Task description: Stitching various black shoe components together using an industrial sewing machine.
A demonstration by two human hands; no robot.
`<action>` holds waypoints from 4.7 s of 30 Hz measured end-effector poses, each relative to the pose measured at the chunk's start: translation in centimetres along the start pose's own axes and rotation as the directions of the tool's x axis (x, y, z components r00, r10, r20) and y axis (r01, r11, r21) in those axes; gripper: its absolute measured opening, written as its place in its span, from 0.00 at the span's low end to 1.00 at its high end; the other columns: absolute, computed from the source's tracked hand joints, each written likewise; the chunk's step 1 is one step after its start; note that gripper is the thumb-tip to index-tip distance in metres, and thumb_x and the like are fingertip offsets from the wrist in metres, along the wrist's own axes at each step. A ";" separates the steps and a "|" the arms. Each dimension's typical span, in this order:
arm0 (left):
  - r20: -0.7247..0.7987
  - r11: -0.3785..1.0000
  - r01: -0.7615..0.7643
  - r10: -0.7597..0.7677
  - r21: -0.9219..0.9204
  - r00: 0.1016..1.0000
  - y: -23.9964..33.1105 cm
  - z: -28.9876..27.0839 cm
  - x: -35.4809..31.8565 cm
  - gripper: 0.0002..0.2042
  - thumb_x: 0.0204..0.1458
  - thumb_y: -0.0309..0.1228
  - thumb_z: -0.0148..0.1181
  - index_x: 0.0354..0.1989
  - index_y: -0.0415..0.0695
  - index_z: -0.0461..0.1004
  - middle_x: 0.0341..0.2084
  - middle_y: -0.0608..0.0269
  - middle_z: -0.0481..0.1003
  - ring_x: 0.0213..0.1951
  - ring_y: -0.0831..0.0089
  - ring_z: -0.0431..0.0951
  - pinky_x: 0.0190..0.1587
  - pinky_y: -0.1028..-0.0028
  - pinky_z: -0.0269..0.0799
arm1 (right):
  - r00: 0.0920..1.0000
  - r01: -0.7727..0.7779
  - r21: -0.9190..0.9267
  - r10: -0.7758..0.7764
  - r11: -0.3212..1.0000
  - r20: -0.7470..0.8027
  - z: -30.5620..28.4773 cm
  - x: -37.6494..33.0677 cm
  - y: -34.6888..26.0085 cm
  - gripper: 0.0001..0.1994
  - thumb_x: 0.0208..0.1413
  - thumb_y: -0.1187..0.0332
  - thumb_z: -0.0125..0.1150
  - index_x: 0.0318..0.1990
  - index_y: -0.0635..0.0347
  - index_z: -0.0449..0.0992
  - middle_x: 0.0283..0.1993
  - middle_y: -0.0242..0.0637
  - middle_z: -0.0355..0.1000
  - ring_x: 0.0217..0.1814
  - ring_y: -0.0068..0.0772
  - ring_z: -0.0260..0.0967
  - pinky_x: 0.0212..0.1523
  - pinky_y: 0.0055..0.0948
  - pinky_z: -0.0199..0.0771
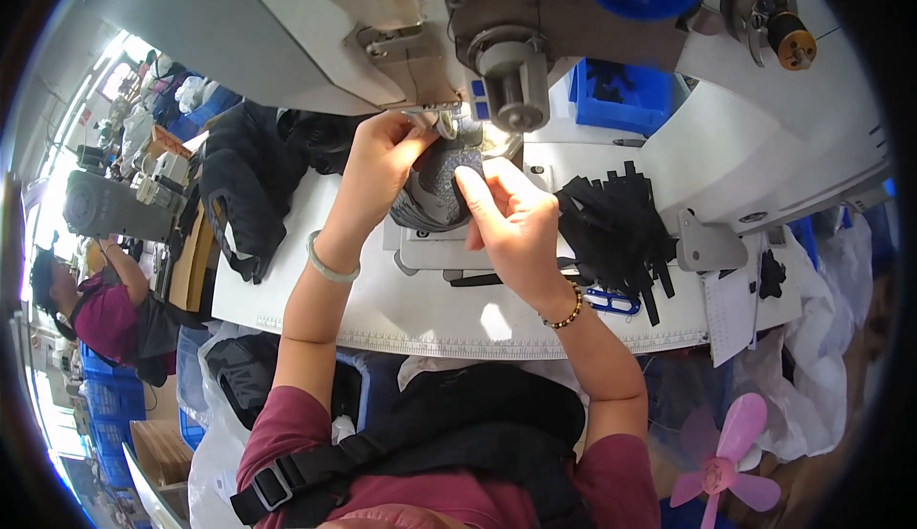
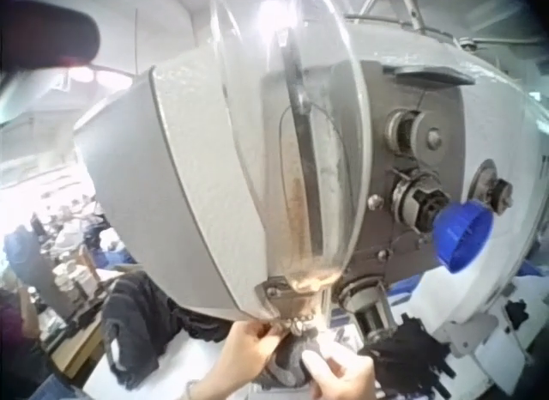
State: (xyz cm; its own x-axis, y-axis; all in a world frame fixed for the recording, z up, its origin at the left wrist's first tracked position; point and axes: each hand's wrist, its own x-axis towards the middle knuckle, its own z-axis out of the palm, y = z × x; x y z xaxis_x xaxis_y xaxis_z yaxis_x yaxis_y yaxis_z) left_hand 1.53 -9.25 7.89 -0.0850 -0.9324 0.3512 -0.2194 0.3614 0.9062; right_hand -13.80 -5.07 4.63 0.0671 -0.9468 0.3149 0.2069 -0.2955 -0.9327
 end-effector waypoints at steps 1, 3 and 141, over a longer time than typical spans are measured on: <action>0.011 1.000 0.012 -0.012 -0.018 1.000 0.2 0.0 0.0 0.11 0.55 0.25 0.50 0.22 0.31 0.68 0.12 0.70 0.63 0.19 0.84 0.56 0.20 0.78 0.53 | 1.000 -0.008 -0.007 0.008 1.000 0.007 -0.1 0.0 0.0 0.07 0.56 0.72 0.56 0.29 0.67 0.72 0.16 0.27 0.67 0.13 0.13 0.61 0.13 0.15 0.57; 0.033 0.998 0.017 -0.015 -0.054 0.999 0.4 0.2 0.2 0.10 0.55 0.24 0.50 0.23 0.31 0.68 0.13 0.70 0.64 0.19 0.84 0.58 0.20 0.78 0.54 | 1.000 -0.024 -0.014 0.024 1.000 0.015 -0.2 0.1 -0.1 0.06 0.56 0.72 0.56 0.30 0.66 0.72 0.16 0.27 0.67 0.13 0.13 0.61 0.14 0.14 0.58; 0.181 0.901 0.354 -0.315 -0.250 0.931 2.4 -1.5 -1.7 0.07 0.50 0.27 0.56 0.26 0.35 0.70 0.21 0.62 0.71 0.18 0.79 0.73 0.19 0.83 0.69 | 0.917 0.396 -0.078 -0.398 0.915 -0.015 0.4 -0.9 3.0 0.12 0.57 0.77 0.53 0.47 0.64 0.64 0.30 0.33 0.71 0.18 0.10 0.61 0.15 0.12 0.59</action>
State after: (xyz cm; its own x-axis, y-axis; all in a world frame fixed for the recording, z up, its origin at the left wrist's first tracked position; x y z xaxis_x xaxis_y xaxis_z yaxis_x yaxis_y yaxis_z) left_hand 2.59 -6.75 9.83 -0.1861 -0.9825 -0.0014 0.0154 -0.0043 0.9999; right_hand -12.82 -5.04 1.61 -0.0355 -0.7525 0.6576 0.1394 -0.6553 -0.7424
